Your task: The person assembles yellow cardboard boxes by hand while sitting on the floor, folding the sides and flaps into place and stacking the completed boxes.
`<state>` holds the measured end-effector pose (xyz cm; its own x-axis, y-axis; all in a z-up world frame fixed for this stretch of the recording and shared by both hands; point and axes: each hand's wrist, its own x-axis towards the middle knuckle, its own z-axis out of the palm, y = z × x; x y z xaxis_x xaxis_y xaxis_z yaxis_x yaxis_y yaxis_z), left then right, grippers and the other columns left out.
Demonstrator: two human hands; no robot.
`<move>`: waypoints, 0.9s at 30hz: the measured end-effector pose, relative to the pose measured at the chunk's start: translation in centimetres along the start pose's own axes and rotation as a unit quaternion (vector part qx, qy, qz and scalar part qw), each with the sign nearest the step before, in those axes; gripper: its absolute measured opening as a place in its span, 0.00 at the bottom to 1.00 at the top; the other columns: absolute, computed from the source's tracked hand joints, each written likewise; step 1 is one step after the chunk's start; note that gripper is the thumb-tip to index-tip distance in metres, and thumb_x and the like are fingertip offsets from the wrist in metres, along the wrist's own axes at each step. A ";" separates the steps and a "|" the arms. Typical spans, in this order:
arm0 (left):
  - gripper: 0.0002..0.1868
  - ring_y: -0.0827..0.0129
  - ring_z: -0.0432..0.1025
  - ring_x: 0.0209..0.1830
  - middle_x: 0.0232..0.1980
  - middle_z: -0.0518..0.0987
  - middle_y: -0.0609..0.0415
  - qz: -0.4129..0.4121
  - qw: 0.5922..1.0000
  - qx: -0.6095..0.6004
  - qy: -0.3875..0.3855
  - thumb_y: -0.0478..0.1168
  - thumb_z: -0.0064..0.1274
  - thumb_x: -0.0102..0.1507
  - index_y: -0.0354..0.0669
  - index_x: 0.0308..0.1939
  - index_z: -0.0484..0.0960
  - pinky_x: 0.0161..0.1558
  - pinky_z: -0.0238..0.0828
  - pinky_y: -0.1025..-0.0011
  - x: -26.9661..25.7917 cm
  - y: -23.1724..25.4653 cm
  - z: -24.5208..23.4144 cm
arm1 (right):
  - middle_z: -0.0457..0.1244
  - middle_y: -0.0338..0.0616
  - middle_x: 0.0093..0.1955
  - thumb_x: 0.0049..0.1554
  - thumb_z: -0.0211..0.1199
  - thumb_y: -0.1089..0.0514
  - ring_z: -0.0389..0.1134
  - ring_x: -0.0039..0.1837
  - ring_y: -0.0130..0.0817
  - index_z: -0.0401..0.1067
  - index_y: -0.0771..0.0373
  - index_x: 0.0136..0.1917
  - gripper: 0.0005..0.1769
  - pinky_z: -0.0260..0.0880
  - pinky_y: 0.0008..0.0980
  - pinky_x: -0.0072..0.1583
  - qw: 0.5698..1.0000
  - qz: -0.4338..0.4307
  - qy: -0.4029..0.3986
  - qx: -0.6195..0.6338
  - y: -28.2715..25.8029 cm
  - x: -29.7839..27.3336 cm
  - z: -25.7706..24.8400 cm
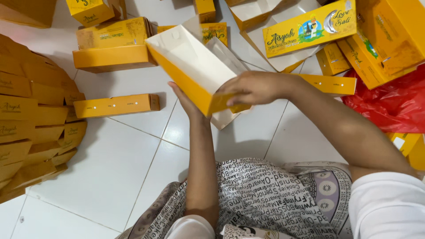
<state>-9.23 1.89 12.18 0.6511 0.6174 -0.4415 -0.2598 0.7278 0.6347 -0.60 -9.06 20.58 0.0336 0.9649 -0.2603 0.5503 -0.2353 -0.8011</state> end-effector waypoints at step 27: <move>0.25 0.62 0.73 0.29 0.35 0.75 0.48 -0.139 0.906 -0.137 -0.375 0.58 0.36 0.59 0.42 0.45 0.69 0.33 0.75 0.63 7.6 -11.9 -11.3 | 0.53 0.48 0.54 0.58 0.50 0.52 0.60 0.55 0.50 0.64 0.59 0.43 0.09 0.60 0.42 0.54 0.941 -0.021 0.322 -0.100 7.1 0.9 1.9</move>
<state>-9.25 1.30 -5.88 0.9934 0.0972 0.0604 -0.1120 0.9345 0.3379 1.76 -10.13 13.62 0.4720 0.8581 0.2022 0.7063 -0.2307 -0.6693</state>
